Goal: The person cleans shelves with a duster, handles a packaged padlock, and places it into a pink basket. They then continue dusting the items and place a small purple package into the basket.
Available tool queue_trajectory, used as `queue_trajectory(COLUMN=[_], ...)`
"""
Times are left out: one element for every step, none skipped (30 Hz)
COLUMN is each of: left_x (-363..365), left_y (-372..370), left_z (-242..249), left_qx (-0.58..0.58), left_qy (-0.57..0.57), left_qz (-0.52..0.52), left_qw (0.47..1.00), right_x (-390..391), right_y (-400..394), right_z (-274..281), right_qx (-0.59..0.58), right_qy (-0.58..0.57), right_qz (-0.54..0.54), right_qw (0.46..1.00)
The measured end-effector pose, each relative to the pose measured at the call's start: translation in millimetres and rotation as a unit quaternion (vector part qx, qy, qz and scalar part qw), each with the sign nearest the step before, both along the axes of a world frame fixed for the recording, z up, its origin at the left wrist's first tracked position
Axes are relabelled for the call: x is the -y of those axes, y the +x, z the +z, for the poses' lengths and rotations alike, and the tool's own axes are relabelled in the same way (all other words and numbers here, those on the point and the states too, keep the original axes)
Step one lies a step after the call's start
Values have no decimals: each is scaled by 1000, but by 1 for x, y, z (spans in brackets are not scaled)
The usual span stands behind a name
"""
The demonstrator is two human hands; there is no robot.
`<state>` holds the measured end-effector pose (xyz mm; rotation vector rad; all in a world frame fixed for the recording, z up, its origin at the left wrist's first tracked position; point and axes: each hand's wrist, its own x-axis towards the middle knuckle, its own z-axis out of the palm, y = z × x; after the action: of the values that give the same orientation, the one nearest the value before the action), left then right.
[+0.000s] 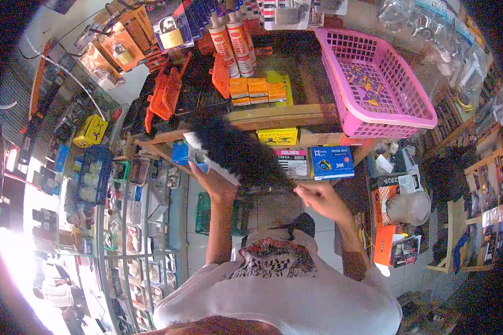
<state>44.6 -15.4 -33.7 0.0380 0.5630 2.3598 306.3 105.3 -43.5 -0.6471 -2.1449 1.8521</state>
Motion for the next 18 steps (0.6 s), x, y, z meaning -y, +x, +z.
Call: queue_trajectory(left_x=[1,1,0,-1,0,0,3,5,5,5,7,7,6,6,4,4,5,7], left_y=[1,1,1,1,0,0,1,2,2,0,-3,-5,-3,-1,0,-2,-6,-10], left_z=[-5,-9,-7,-5,-3,-2,-1,0,3,5,7,9,13,18,21,14,-1,-8], left_qx=[13,24,-21,-66,-72,-79,-45,-12,-3,-39,-74,-109,-76,-42,-8,-52,-96,-140], left_qy=[-55,-109,-57,-4,19,42,37,32,-7,39,85,130,85,40,-4,46,95,143], left_qz=[35,69,63,56,43,29,10,-9,34,17,-1,-19,11,42,73,57,41,24], left_qw=[998,991,996,996,996,996,998,999,999,998,994,985,993,997,997,996,990,979], right_x=[0,0,0,0,0,1,2,1,-3,-4,-2,2,5,5,2,-2,-2,-1], right_y=[-1,-1,0,0,-1,-2,-2,0,3,5,5,3,3,6,9,12,13,15], right_z=[1,0,-1,-1,0,2,3,1,-1,-2,-3,-1,0,2,3,5,3,-1], right_qx=[5,-1,-9,-16,-8,1,11,24,37,50,42,34,27,50,73,95,82,69], right_qy=[-18,0,17,34,32,29,26,24,23,21,11,2,-8,-12,-14,-15,-18,-22], right_qz=[-12,-6,0,5,-2,-8,-15,12,40,68,42,15,-11,20,53,85,61,36], right_qw=[1000,1000,1000,999,999,1000,999,999,998,996,998,999,1000,998,996,992,995,997])
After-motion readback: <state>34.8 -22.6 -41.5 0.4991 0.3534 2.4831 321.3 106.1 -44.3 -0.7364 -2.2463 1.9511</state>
